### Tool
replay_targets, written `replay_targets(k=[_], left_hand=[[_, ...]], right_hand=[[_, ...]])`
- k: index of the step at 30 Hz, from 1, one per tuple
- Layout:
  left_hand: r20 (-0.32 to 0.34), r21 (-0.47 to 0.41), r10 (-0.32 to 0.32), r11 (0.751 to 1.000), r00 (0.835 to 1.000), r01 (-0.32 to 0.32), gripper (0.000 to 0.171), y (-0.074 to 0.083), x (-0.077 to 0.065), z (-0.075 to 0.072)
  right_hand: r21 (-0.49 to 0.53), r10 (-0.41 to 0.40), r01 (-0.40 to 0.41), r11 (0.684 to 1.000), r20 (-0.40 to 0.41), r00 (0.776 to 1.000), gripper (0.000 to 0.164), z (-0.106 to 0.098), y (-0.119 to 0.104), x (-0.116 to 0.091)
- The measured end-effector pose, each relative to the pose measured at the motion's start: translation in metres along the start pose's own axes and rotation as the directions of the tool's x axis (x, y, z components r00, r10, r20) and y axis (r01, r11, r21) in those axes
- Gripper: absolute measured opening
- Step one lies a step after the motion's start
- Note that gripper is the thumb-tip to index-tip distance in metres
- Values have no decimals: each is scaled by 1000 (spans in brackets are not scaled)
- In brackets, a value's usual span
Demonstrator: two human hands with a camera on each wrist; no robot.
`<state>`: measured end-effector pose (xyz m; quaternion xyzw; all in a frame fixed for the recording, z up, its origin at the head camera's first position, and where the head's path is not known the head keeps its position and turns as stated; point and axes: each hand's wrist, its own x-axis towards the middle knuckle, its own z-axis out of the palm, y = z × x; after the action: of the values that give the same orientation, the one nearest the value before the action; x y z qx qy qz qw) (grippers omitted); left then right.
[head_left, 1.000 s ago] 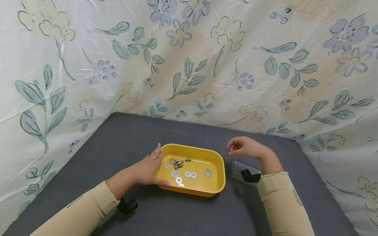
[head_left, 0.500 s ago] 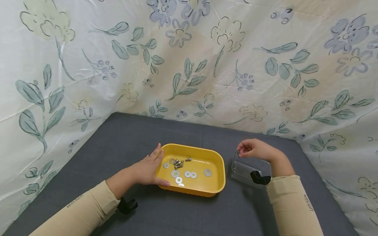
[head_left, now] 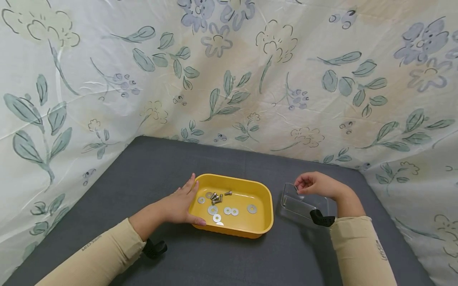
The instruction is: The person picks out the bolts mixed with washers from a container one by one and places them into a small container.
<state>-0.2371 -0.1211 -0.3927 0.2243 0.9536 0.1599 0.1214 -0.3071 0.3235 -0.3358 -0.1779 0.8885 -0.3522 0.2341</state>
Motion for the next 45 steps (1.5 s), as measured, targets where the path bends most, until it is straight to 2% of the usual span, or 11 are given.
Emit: replay_targets(k=[12,19,28,45], left_hand=[[8,-1,-13,1000,1000,13,128,0,1,1],[11,-8,-18,1000,1000,19,130,1,0,1],[4,0,-13,1000,1000,13,129,0,1,1],[7,-14,-3,1000,1000,3,129,1,-1,-1]], right_hand=[[40,-4,4,999,7,1000,36,-1,5,-2],[57,0,-1,998,9,1000,29,-2,5,-3],[35,-14,14,999,-13,1000,29,-2,1,1],[32,-80,80,996,-14,997,30,6,-27,18]])
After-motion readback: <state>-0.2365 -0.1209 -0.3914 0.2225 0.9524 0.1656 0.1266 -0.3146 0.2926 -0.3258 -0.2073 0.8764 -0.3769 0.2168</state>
